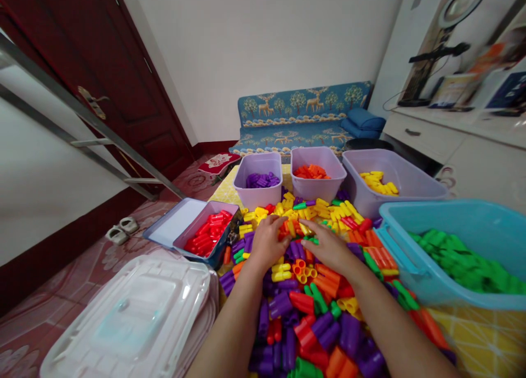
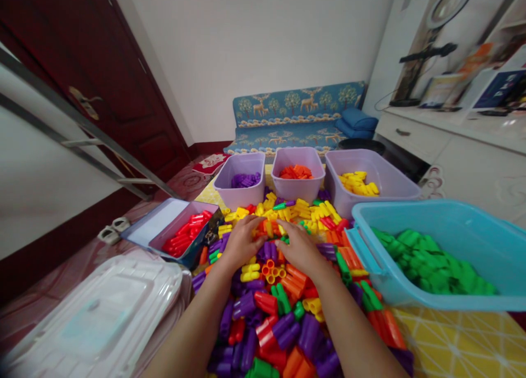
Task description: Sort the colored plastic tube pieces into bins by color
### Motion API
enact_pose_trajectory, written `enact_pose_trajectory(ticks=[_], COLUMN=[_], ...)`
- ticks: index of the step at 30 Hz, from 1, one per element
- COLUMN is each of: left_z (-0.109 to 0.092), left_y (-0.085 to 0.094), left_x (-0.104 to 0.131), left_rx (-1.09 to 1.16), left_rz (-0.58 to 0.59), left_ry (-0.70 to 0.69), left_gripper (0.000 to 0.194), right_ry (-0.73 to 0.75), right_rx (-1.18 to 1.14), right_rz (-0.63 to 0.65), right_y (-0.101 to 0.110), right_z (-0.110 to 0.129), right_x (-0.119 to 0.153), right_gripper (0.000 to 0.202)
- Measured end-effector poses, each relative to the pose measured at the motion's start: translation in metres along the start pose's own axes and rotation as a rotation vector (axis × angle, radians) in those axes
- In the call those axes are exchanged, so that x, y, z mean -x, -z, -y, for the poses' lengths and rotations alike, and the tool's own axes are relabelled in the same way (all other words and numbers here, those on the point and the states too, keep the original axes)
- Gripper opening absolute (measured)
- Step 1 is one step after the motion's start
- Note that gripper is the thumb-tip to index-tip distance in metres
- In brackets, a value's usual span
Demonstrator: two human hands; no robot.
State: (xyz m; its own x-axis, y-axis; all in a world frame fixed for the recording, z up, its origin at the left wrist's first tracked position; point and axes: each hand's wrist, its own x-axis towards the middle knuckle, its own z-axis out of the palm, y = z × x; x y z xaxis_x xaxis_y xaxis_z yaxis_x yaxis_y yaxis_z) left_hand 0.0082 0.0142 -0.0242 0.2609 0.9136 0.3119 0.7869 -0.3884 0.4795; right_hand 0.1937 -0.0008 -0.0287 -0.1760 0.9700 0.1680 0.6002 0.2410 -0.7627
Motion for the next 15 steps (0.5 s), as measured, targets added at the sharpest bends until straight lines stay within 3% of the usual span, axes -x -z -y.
enact_pose_trajectory(ticks=[4,6,9,12,15], left_z=[0.002,0.003,0.004,0.006,0.005], left_y=[-0.006,-0.005,0.013,0.045,0.07], left_x=[-0.002,-0.002,-0.001,0.005,0.012], left_rx=[0.31,0.442,0.389,0.131,-0.049], left_rz=[0.063,0.087,0.073,0.058,0.263], left_ry=[-0.143,-0.141,-0.071,0.016,0.051], left_gripper=[0.049,0.049,0.043,0.051,0.057], right_ry=[0.01,0.043,0.043,-0.11,-0.176], right_rx=[-0.367,-0.373,-0.038,0.373,0.478], right_rz=[0.115,0.124,0.023,0.039,0.197], right_y=[0.003,0.014,0.038,0.058,0.061], right_z=[0.009,0.011,0.009,0.004,0.002], right_x=[0.001,0.002,0.005,0.012,0.017], right_gripper=[0.057,0.051,0.044,0.044,0.042])
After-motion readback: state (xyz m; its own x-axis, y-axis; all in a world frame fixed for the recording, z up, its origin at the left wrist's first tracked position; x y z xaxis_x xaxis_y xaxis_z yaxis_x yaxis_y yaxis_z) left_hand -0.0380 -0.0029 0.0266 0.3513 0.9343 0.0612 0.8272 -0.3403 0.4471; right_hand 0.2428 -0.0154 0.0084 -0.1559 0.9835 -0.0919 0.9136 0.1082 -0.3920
